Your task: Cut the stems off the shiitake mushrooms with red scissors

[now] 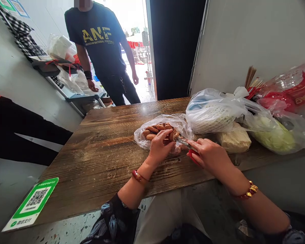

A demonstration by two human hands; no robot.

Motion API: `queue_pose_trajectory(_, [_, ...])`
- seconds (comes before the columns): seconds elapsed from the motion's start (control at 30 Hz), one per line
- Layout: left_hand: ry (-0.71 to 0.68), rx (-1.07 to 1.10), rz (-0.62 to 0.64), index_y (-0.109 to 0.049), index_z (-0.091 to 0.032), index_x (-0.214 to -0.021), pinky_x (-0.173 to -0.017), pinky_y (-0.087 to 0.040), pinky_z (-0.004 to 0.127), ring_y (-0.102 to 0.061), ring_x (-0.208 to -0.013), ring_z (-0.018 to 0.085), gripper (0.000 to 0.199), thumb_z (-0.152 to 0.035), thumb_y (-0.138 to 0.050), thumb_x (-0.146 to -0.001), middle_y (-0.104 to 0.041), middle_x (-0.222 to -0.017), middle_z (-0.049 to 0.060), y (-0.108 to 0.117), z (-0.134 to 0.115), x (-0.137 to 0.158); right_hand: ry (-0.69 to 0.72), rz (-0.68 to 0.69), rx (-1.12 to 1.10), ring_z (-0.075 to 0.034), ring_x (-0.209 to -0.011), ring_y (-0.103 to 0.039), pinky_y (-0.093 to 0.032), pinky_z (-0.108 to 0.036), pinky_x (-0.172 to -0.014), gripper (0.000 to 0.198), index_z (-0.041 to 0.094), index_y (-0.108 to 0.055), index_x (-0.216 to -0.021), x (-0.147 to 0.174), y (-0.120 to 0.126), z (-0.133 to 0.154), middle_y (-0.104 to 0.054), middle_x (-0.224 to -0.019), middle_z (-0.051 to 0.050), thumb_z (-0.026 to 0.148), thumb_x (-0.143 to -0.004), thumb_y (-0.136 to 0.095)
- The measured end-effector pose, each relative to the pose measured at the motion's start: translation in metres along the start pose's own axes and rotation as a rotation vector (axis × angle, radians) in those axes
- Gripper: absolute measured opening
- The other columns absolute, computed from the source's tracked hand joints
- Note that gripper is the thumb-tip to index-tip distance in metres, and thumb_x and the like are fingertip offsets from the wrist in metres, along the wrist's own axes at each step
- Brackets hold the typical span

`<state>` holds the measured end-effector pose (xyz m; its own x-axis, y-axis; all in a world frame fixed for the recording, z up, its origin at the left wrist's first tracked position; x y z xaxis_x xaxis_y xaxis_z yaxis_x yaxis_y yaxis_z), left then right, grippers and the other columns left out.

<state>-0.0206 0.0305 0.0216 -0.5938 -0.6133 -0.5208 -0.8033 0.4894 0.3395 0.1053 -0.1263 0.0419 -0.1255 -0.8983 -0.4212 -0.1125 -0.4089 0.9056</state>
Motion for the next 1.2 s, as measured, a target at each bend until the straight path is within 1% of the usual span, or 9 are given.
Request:
queue_pose_trajectory(0.17, [0.033, 0.002, 0.004, -0.068, -0.021, -0.120, -0.087, -0.060, 0.041, -0.066, -0.107, 0.026, 0.051, -0.012, -0.074, -0.070, -0.069, -0.120, 0.010, 0.001, 0.001, 0.000, 0.012, 0.045, 0.023, -0.022, -0.079, -0.064, -0.040, -0.031, -0.064, 0.035, 0.020, -0.068, -0.122, -0.007, -0.003, -0.001, -0.071, -0.087, -0.007, 0.027, -0.088, -0.063])
queue_pose_trajectory(0.43, [0.209, 0.390, 0.071, -0.063, -0.017, -0.115, -0.087, -0.057, 0.035, -0.068, -0.096, 0.019, 0.047, -0.021, -0.079, -0.072, -0.070, -0.109, 0.009, 0.004, 0.003, -0.005, 0.033, 0.022, -0.091, -0.019, -0.075, -0.065, -0.038, -0.030, -0.060, 0.036, 0.023, -0.066, -0.126, -0.003, -0.006, -0.007, -0.073, -0.090, -0.005, 0.035, -0.093, -0.059])
queue_pose_trajectory(0.53, [0.263, 0.466, 0.099, -0.064, -0.017, -0.113, -0.081, -0.059, 0.033, -0.069, -0.093, 0.019, 0.042, -0.030, -0.078, -0.075, -0.071, -0.108, 0.009, 0.006, 0.001, -0.004, 0.038, -0.001, -0.056, -0.019, -0.071, -0.062, -0.037, -0.030, -0.058, 0.038, 0.026, -0.067, -0.126, 0.001, 0.005, -0.011, -0.070, -0.082, -0.003, 0.037, -0.089, -0.064])
queue_pose_trajectory(0.7, [0.375, 0.595, 0.079, -0.064, -0.014, -0.120, -0.079, -0.061, 0.037, -0.069, -0.094, 0.023, 0.050, -0.045, -0.072, -0.082, -0.069, -0.117, 0.012, 0.007, 0.002, -0.001, 0.082, -0.060, -0.087, -0.018, -0.077, -0.062, -0.040, -0.029, -0.061, 0.037, 0.026, -0.067, -0.126, 0.010, 0.030, -0.026, -0.069, -0.088, -0.004, 0.037, -0.092, -0.060])
queue_pose_trajectory(0.8, [0.431, 0.689, 0.184, -0.062, -0.013, -0.124, -0.071, -0.061, 0.035, -0.071, -0.088, 0.025, 0.057, -0.050, -0.071, -0.082, -0.072, -0.100, 0.011, 0.003, -0.001, 0.001, 0.082, -0.114, -0.047, -0.020, -0.079, -0.062, -0.042, -0.030, -0.063, 0.036, 0.022, -0.067, -0.125, 0.014, 0.039, -0.038, -0.070, -0.091, -0.005, 0.037, -0.095, -0.055])
queue_pose_trajectory(0.9, [0.418, 0.658, 0.282, -0.064, -0.012, -0.122, -0.051, -0.051, 0.023, -0.068, -0.070, 0.019, 0.058, -0.055, -0.067, -0.084, -0.070, -0.083, 0.008, 0.000, -0.006, 0.002, 0.107, -0.117, 0.021, -0.022, -0.081, -0.062, -0.042, -0.033, -0.065, 0.034, 0.021, -0.067, -0.125, 0.013, 0.041, -0.042, -0.070, -0.093, -0.006, 0.033, -0.095, -0.056])
queue_pose_trajectory(0.97, [0.398, 0.621, 0.285, -0.065, -0.013, -0.119, -0.043, -0.042, 0.019, -0.061, -0.059, 0.013, 0.055, -0.056, -0.066, -0.084, -0.068, -0.077, 0.005, -0.001, -0.008, 0.002, 0.145, -0.093, 0.043, -0.022, -0.082, -0.062, -0.043, -0.034, -0.069, 0.033, 0.021, -0.068, -0.124, 0.010, 0.040, -0.038, -0.071, -0.094, -0.006, 0.028, -0.094, -0.056])
queue_pose_trajectory(1.1, [0.397, 0.617, 0.234, -0.064, -0.016, -0.109, -0.039, -0.034, 0.018, -0.054, -0.052, 0.009, 0.047, -0.056, -0.066, -0.085, -0.064, -0.077, 0.002, -0.002, -0.006, 0.002, 0.208, -0.052, 0.052, -0.022, -0.083, -0.060, -0.042, -0.034, -0.073, 0.032, 0.021, -0.067, -0.124, 0.004, 0.038, -0.027, -0.071, -0.094, -0.006, 0.024, -0.094, -0.057])
queue_pose_trajectory(1.2, [0.394, 0.619, 0.259, -0.064, -0.014, -0.107, -0.039, -0.033, 0.018, -0.056, -0.053, 0.010, 0.046, -0.056, -0.063, -0.087, -0.064, -0.078, 0.003, -0.002, -0.004, 0.002, 0.240, -0.036, 0.054, -0.022, -0.083, -0.059, -0.041, -0.033, -0.073, 0.034, 0.021, -0.066, -0.126, 0.001, 0.036, -0.021, -0.070, -0.092, -0.006, 0.022, -0.092, -0.060])
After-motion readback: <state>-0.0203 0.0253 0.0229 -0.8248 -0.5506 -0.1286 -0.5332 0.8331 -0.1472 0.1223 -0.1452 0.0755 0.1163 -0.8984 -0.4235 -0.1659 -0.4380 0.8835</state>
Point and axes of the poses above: each hand's wrist, its own x-axis away from the middle knuckle, its own y-axis out of the back of the hand, z = x × y, the point moved 4 cm from there along -x, towards the middle knuckle
